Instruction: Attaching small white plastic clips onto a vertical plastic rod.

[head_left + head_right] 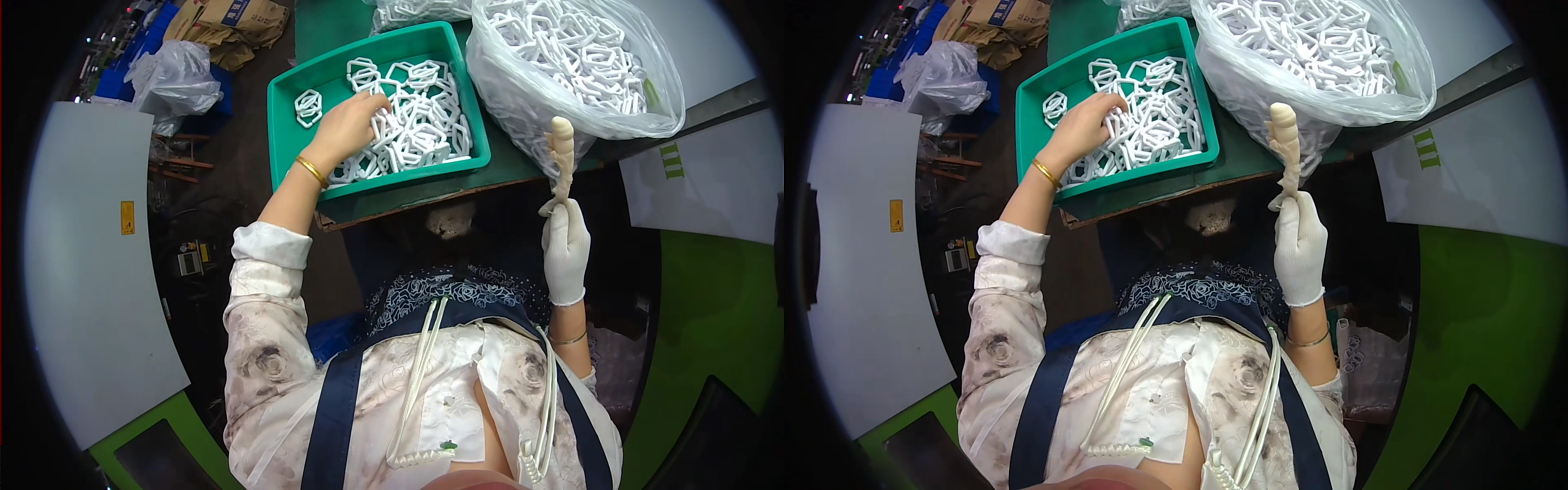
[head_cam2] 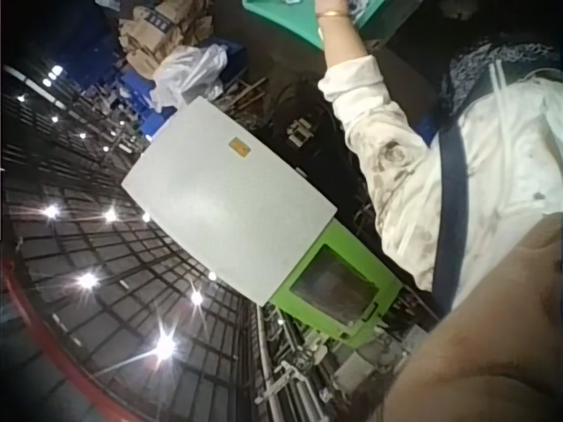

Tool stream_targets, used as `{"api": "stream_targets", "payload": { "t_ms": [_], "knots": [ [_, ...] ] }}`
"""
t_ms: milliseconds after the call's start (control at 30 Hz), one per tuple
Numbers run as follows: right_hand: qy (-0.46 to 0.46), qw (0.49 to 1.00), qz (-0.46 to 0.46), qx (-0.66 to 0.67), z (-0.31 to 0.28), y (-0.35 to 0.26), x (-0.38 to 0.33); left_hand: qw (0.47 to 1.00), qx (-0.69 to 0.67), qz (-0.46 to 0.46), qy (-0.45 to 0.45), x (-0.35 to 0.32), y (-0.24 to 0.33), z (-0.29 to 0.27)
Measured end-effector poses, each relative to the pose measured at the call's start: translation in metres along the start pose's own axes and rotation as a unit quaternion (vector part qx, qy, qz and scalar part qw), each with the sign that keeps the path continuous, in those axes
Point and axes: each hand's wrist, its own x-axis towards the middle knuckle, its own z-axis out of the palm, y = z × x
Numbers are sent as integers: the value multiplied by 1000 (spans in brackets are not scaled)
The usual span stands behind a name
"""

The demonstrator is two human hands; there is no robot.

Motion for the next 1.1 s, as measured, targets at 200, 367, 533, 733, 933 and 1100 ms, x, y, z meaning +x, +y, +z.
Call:
{"api": "stream_targets", "payload": {
  "t_ms": [200, 367, 533, 733, 933, 1100],
  "knots": [
    [-6, 1000, 0, -3, 1, -1, -2, 996, 3, 22, 82, -7, -1, -13],
    [-22, 1000, 9, 2, 8, -2, -3, 924, -337, -99, 153, -19, 35, -23],
    [-56, 998, -22, 23, 25, -13, -3, 839, -521, -29, 151, -36, 113, 4],
    [-63, 989, 17, 130, 38, -38, -5, 687, -719, -22, 104, -42, 188, 48],
    [-26, 959, 39, 280, 44, -28, -8, 528, -844, -61, 71, -50, 230, 67],
    [10, 991, 8, 135, 38, -32, -8, 590, -803, -66, 60, -49, 230, 69]
  ]
}}
